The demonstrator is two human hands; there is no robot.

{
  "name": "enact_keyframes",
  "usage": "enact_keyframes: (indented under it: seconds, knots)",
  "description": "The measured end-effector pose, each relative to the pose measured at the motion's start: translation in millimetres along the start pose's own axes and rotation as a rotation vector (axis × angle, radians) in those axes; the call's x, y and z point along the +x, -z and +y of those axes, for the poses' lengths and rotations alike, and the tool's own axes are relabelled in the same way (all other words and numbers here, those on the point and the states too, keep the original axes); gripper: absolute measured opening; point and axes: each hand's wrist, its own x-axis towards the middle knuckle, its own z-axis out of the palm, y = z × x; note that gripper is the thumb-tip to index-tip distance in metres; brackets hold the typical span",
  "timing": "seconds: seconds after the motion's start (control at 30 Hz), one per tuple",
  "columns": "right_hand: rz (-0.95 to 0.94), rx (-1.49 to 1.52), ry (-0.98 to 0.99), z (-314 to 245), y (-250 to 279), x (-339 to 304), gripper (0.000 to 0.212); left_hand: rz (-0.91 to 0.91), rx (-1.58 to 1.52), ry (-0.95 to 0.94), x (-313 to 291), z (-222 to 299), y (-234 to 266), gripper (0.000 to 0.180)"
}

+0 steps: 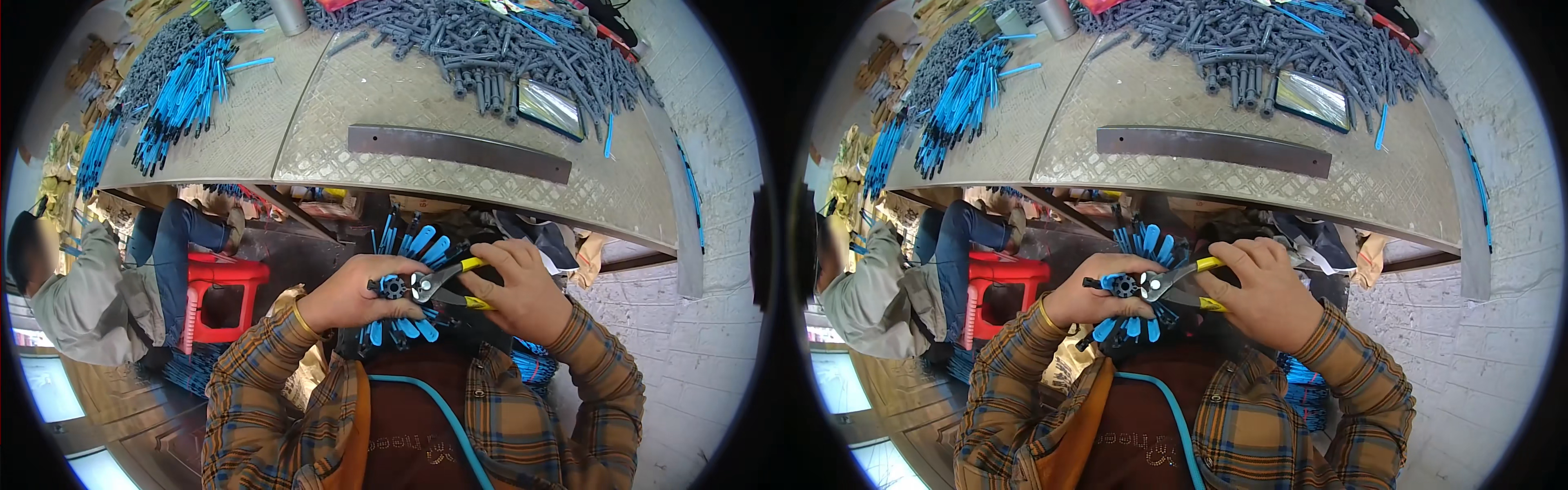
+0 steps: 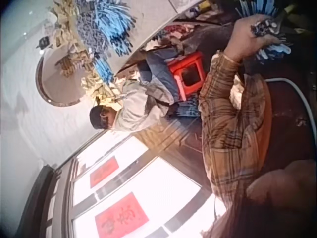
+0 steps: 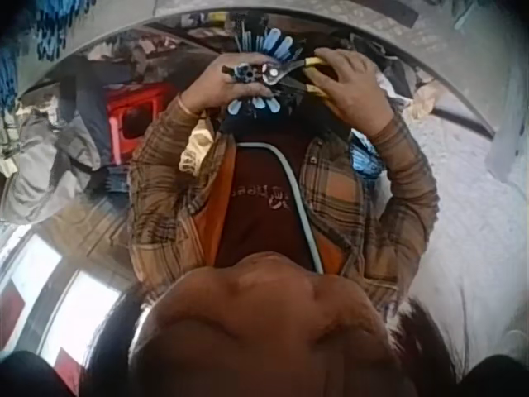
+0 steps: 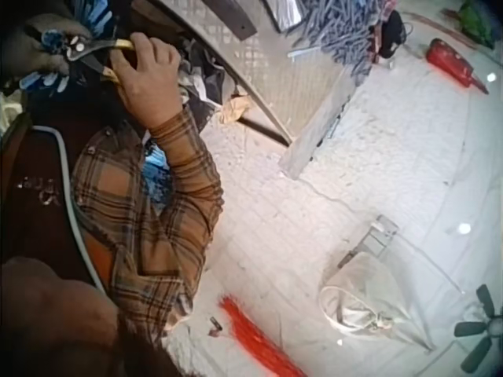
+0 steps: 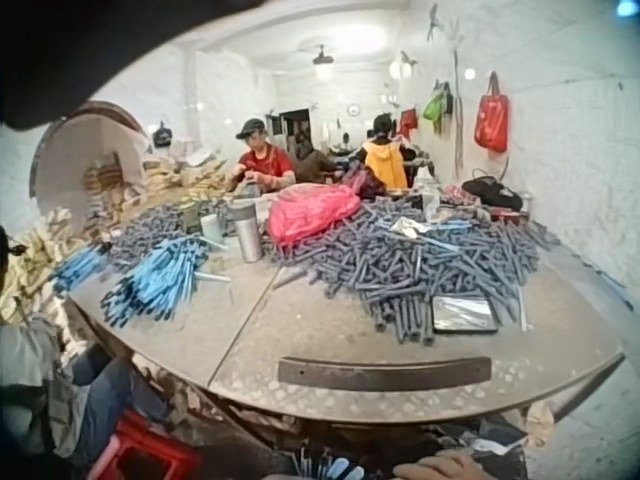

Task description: The person assembles bundles of blue electrical cables by tying them with rubber bands, then cuts the bundles with wire cutters.

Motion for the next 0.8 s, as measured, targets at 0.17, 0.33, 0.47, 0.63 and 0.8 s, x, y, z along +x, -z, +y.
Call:
enact_keyframes:
  seconds: [0.17,0.33,0.47,0.63,0.8]
  knots:
    - [-0.027,0.021,0.018,3.3,-1.0,2.2,0.054,-0.028,0.036,-0.02,-0.1,-2.0,3.3,0.046]
    - [-0.083,0.039,0.031,5.7,-4.3,0.4,0.048,-0.023,0.021,-0.029,-1.1,-2.9,3.1,0.046]
    - [-0.183,0.332,0.004,10.8,-15.4,-11.5,0.04,-0.022,0.033,-0.046,-4.3,-3.1,0.3,0.046]
    - [-0.542,1.004,-0.284,14.8,-20.6,-17.7,0.043,-0.095,0.053,-0.091,0.7,-4.2,0.6,0.048]
    - [-1.017,1.702,-0.581,19.9,-16.0,-15.4,0.049,-0.104,0.033,-0.123,5.2,-7.3,4.2,0.049]
